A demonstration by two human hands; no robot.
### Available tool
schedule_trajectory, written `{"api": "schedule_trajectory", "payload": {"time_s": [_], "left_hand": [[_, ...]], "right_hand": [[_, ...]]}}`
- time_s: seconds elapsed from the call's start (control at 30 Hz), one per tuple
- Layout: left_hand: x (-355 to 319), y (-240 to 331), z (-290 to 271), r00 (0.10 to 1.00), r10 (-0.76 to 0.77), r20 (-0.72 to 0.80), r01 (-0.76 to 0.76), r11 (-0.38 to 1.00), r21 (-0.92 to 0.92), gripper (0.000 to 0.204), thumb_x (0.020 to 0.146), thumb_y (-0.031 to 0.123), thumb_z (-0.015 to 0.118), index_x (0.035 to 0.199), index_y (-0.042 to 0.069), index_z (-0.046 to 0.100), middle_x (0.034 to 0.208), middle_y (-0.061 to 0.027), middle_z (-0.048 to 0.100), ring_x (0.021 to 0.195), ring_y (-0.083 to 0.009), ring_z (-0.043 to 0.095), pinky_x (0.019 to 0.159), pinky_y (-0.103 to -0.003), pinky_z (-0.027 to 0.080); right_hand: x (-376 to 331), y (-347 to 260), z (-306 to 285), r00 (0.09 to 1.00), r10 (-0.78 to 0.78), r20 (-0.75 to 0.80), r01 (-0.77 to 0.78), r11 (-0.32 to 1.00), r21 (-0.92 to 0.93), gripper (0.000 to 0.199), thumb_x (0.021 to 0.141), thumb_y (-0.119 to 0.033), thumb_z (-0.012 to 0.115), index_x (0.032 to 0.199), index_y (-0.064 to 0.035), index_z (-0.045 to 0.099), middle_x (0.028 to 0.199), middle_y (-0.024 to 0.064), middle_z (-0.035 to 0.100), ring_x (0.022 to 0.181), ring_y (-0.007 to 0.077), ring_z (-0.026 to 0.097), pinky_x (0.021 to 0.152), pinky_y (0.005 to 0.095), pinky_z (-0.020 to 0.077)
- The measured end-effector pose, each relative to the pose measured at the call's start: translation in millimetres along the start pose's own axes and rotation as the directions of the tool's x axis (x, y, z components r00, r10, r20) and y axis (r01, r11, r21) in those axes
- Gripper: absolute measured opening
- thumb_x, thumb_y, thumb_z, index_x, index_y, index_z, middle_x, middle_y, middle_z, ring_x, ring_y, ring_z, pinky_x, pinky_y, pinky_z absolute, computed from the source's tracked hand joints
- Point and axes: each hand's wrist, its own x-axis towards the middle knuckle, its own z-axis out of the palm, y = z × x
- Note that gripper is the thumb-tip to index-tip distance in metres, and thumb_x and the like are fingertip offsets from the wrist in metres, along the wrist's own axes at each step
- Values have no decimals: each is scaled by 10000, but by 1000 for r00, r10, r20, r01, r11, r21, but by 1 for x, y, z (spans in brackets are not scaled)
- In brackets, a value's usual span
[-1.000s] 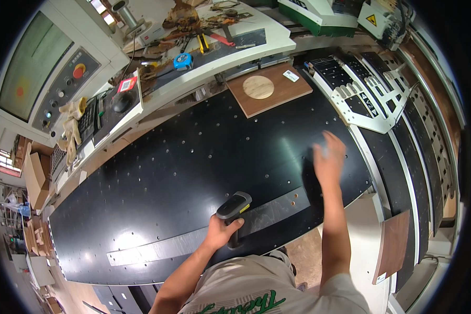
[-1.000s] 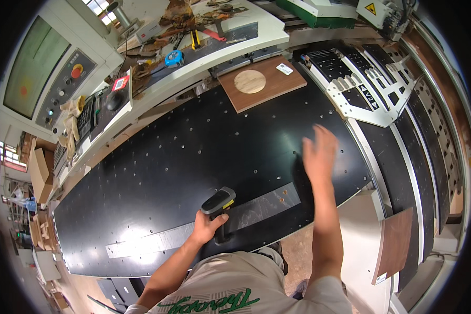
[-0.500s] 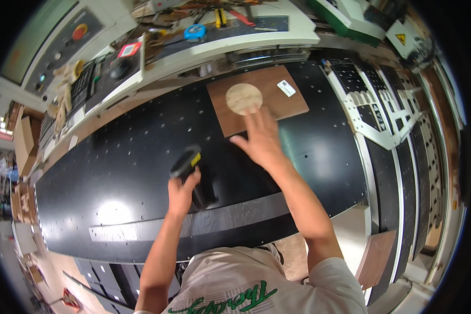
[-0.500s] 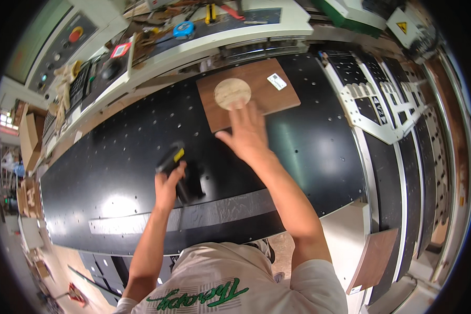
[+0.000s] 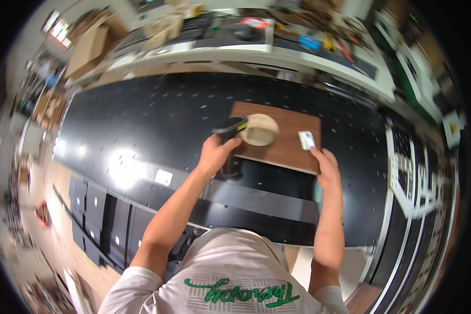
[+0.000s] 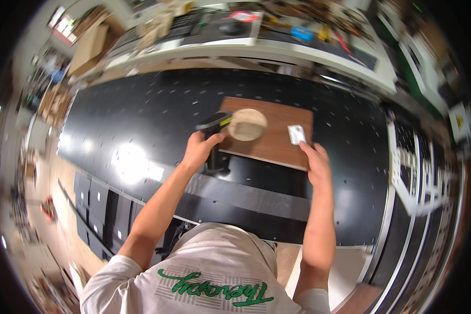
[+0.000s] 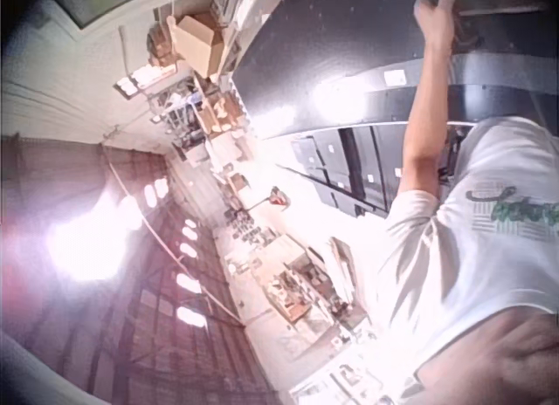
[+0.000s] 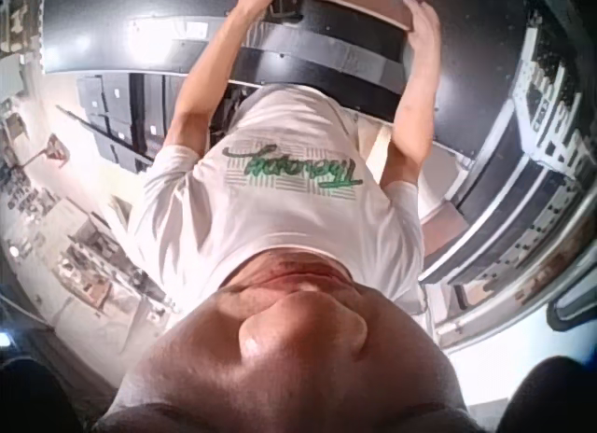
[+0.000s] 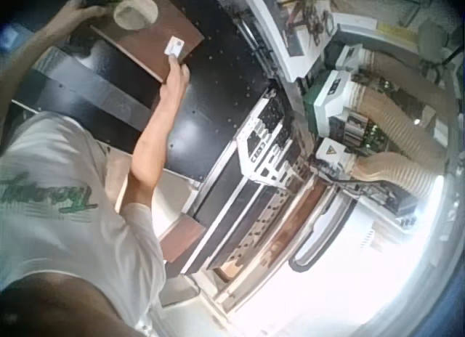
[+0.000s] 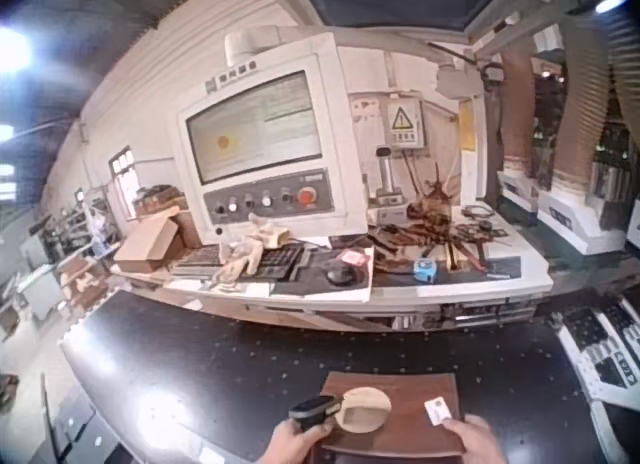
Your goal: The person loads rectangular wood panels onto a CNC machine, uses a handheld scanner and a yellow tool to position and secure the panels, then waits while the machine cuts a circular shape. After the cut, the person removes the finished panel and stacks it with others.
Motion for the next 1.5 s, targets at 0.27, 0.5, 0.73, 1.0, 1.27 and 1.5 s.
{"api": "schedule_trajectory", "payload": {"time_s": [0.27, 0.5, 0.73, 1.0, 1.27, 1.5], "left_hand": [[-78, -18, -127, 954, 52, -296, -104, 981, -162, 457, 871, 309, 775, 1104, -83, 744, 933, -116, 762, 831, -183, 711, 784, -341, 554], [-243, -106, -250, 480, -156, -863, -133, 960, -247, 321, 900, 245, 794, 1071, -26, 782, 958, -57, 770, 848, -119, 656, 806, -322, 538], [-415, -151, -224, 205, -523, -828, -242, 792, -560, 368, 909, 378, 779, 1039, 34, 764, 880, -10, 717, 512, -48, 517, 389, -239, 324], [-485, -185, -170, 99, -643, -760, -627, 552, -549, 311, 990, 358, 726, 987, 47, 731, 735, 38, 657, 413, -20, 447, 352, -194, 317], [-561, -262, -107, -96, -807, -582, -618, 507, -601, 351, 948, 430, 768, 965, 83, 725, 740, 33, 659, 430, -30, 492, 354, -199, 324], [-577, -294, -78, -99, -819, -566, -637, 489, -596, 295, 988, 382, 722, 1018, 89, 714, 807, 26, 687, 451, -17, 501, 359, -187, 317]], "right_hand": [[-53, 20, 130, 965, -10, 263, -16, 995, 95, 464, 1043, -156, 660, 1467, -9, 545, 1378, 99, 640, 1231, 220, 627, 949, 376, 553], [-126, 54, 303, 753, 70, 654, -83, 996, -11, 479, 1048, -143, 658, 1474, 13, 506, 1389, 119, 625, 1246, 207, 621, 1059, 368, 502], [-229, 112, 424, 380, 220, 898, -160, 972, -171, 468, 1083, -149, 591, 1507, 9, 471, 1369, 106, 636, 1233, 208, 635, 1050, 351, 520], [-361, 211, 449, 7, 561, 828, -248, 803, -542, 424, 1029, -86, 637, 1428, -25, 508, 1284, 88, 651, 1110, 178, 673, 888, 304, 576], [-405, 280, 407, -266, 816, 514, -100, 507, -856, 506, 969, -57, 690, 1423, -49, 469, 1259, 126, 645, 1082, 272, 693, 849, 478, 643], [-414, 316, 416, -270, 860, 433, 75, 467, -881, 493, 957, -43, 706, 1408, -63, 509, 1259, 108, 658, 1091, 237, 710, 840, 462, 654]]}}
